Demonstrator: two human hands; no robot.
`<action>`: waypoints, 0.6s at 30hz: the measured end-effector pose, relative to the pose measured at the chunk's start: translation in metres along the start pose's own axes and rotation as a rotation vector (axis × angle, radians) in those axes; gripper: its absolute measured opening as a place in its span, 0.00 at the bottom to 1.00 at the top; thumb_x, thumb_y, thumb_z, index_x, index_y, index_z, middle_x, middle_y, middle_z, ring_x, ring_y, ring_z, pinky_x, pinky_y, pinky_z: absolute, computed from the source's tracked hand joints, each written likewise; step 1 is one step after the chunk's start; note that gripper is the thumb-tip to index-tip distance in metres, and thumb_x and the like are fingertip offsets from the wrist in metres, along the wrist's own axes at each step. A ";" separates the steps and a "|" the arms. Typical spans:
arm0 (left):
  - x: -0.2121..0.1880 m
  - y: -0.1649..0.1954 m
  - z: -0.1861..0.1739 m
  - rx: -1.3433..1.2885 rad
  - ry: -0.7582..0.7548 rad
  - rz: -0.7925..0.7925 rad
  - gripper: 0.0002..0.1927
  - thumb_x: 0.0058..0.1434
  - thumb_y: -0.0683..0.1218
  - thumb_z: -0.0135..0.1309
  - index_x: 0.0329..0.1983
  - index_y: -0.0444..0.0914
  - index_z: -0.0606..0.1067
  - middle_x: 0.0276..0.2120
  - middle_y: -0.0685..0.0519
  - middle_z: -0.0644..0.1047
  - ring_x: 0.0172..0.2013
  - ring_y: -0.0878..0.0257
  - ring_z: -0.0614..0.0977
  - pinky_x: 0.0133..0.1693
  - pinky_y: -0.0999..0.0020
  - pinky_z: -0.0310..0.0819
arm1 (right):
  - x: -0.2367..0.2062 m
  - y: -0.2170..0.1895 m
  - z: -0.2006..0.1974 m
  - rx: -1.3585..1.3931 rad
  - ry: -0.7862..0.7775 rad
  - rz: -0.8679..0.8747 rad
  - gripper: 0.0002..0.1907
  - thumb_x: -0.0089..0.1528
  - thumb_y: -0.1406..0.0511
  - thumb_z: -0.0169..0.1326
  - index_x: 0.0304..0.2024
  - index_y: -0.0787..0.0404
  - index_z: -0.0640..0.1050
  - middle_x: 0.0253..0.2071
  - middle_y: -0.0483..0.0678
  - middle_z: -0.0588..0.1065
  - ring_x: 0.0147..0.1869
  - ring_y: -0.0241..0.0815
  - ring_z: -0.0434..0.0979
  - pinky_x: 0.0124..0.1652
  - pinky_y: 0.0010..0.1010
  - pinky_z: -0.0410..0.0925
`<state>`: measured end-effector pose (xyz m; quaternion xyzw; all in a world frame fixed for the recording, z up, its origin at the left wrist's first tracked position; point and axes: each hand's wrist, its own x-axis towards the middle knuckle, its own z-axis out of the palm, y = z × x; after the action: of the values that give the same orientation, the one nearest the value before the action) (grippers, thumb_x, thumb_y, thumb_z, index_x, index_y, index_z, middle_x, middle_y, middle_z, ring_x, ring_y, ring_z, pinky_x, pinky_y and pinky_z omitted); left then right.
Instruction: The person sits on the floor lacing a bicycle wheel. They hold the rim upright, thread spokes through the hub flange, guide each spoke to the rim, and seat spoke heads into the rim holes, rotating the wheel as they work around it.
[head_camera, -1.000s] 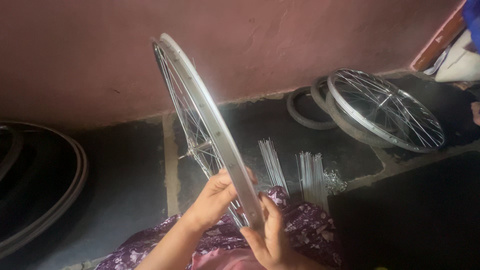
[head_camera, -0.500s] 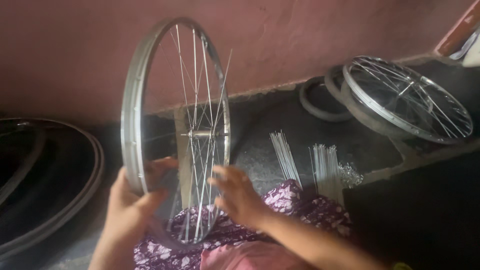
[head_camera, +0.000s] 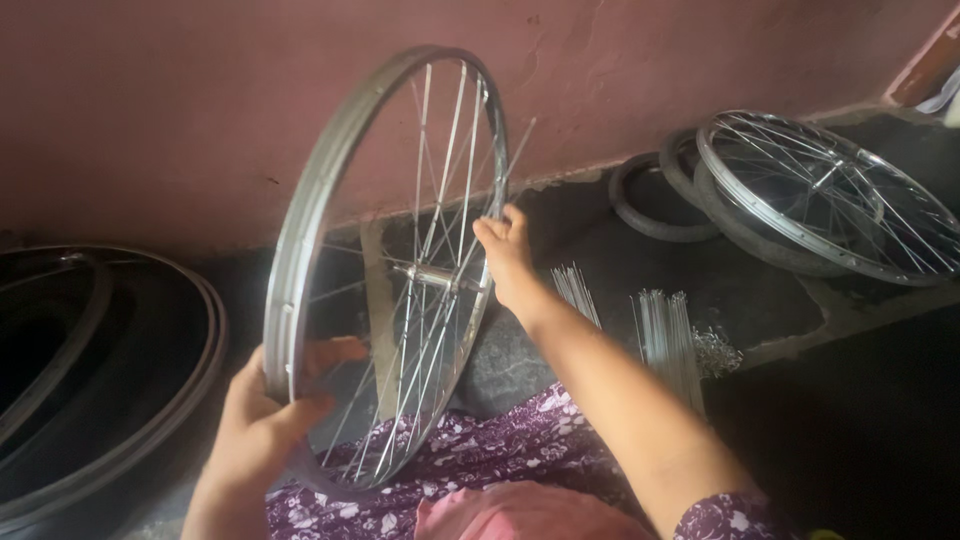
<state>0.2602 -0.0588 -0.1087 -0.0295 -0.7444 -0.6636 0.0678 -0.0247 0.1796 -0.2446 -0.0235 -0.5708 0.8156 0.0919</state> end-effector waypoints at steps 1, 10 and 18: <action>-0.001 0.001 0.002 0.013 -0.011 0.010 0.30 0.43 0.33 0.51 0.54 0.32 0.73 0.50 0.46 0.83 0.58 0.56 0.79 0.62 0.57 0.66 | -0.001 -0.015 0.010 0.005 0.006 -0.112 0.31 0.64 0.69 0.57 0.67 0.55 0.59 0.46 0.47 0.76 0.52 0.39 0.74 0.52 0.32 0.68; -0.004 -0.001 0.010 0.015 -0.011 0.026 0.28 0.45 0.34 0.54 0.54 0.31 0.75 0.48 0.45 0.83 0.54 0.56 0.79 0.57 0.58 0.68 | -0.127 -0.080 0.025 -0.687 -0.313 -1.354 0.37 0.63 0.79 0.51 0.74 0.53 0.62 0.55 0.52 0.77 0.52 0.51 0.80 0.49 0.36 0.74; -0.005 -0.009 0.016 -0.037 0.048 0.066 0.24 0.47 0.33 0.53 0.51 0.29 0.72 0.50 0.43 0.82 0.60 0.55 0.80 0.62 0.56 0.67 | -0.152 -0.098 0.024 -0.768 -0.433 -1.350 0.39 0.65 0.77 0.54 0.75 0.43 0.61 0.48 0.46 0.76 0.48 0.43 0.80 0.50 0.31 0.76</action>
<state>0.2626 -0.0436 -0.1202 -0.0393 -0.7289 -0.6751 0.1069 0.1333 0.1630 -0.1548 0.4549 -0.7076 0.3175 0.4377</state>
